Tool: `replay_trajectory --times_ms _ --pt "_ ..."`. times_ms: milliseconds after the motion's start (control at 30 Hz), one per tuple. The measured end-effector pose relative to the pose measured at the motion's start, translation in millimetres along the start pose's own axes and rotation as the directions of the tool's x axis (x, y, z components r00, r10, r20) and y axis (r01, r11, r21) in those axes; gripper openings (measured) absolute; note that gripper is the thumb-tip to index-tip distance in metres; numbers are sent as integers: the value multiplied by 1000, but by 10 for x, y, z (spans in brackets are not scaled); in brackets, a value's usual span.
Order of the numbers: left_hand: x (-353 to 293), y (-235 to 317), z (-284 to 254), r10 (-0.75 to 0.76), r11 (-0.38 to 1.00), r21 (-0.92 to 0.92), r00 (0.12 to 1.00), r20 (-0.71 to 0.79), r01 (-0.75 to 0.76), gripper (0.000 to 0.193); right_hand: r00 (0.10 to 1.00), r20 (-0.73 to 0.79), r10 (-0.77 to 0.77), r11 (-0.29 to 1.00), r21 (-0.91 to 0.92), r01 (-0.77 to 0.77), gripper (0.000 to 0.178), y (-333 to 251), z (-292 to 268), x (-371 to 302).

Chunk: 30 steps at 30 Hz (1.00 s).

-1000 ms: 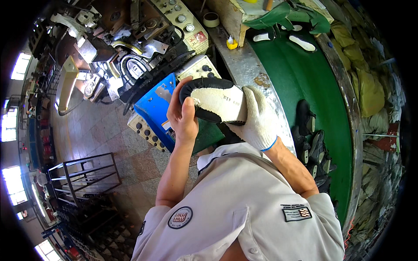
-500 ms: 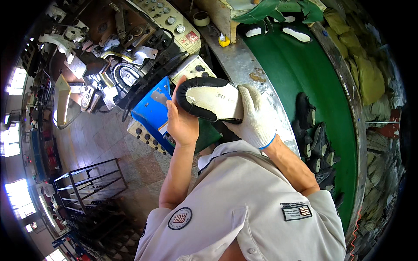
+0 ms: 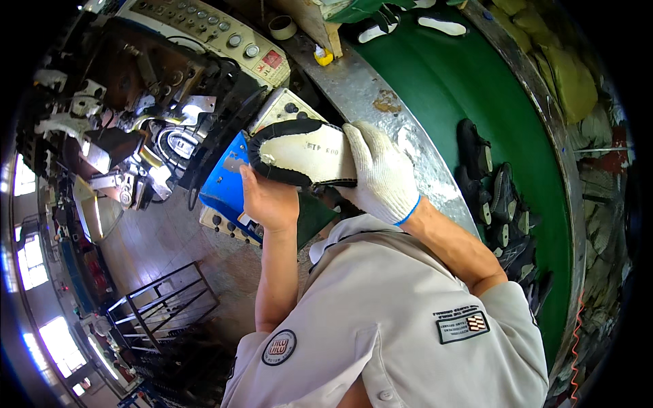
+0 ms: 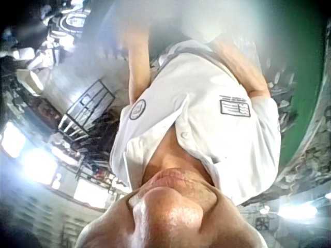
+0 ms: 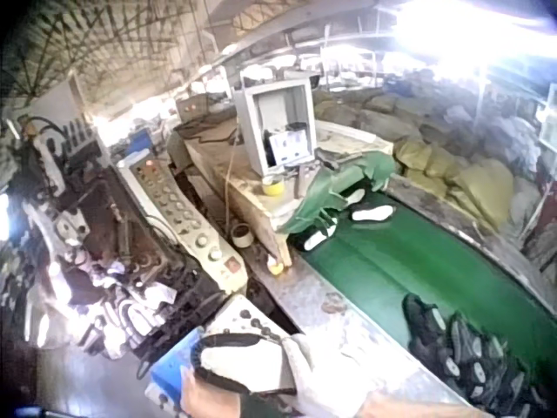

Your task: The person picks up a shoe upper from the conveyor belt, positions it onto the lasting machine's shoe mold, and activates the machine to press and shape the shoe. The person repeats this process for several shoes, picking them from the belt and placing finished lasted shoes onto a different section of the workspace.

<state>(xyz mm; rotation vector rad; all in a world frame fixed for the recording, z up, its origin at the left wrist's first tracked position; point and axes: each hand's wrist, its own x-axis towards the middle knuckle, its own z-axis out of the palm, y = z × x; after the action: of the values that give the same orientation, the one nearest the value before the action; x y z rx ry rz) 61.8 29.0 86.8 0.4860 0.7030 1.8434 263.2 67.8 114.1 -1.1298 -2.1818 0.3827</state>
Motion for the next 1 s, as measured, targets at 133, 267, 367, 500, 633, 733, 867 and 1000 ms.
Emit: replay_trajectory --times_ms 133,267,367,500,633,733,867,1000 --pt "67 -106 75 33 994 103 998 -53 -27 58 1000 5 19 999 28 -19 90 102 -25 28" --pt "209 -199 90 75 959 276 997 -25 -66 53 1000 -17 19 999 47 -18 90 227 -57 51" --pt "320 -310 155 118 928 355 993 1 -111 51 999 -33 34 999 42 -33 90 338 -56 56" --pt "457 -469 277 122 900 415 991 59 -136 51 995 -22 97 995 42 -96 90 514 -71 25" --pt "581 -666 418 103 892 434 992 76 -126 50 985 -12 175 985 13 -174 91 692 -117 12" --pt "698 -818 478 92 880 456 989 112 -133 49 974 -55 218 976 20 -217 91 838 -113 19" --pt "816 -1043 650 17 863 500 994 105 -68 48 950 -76 301 953 64 -297 89 1100 -142 14" --pt "966 -1264 690 -345 882 390 926 153 264 68 840 -38 541 828 196 -525 91 1410 -93 -94"
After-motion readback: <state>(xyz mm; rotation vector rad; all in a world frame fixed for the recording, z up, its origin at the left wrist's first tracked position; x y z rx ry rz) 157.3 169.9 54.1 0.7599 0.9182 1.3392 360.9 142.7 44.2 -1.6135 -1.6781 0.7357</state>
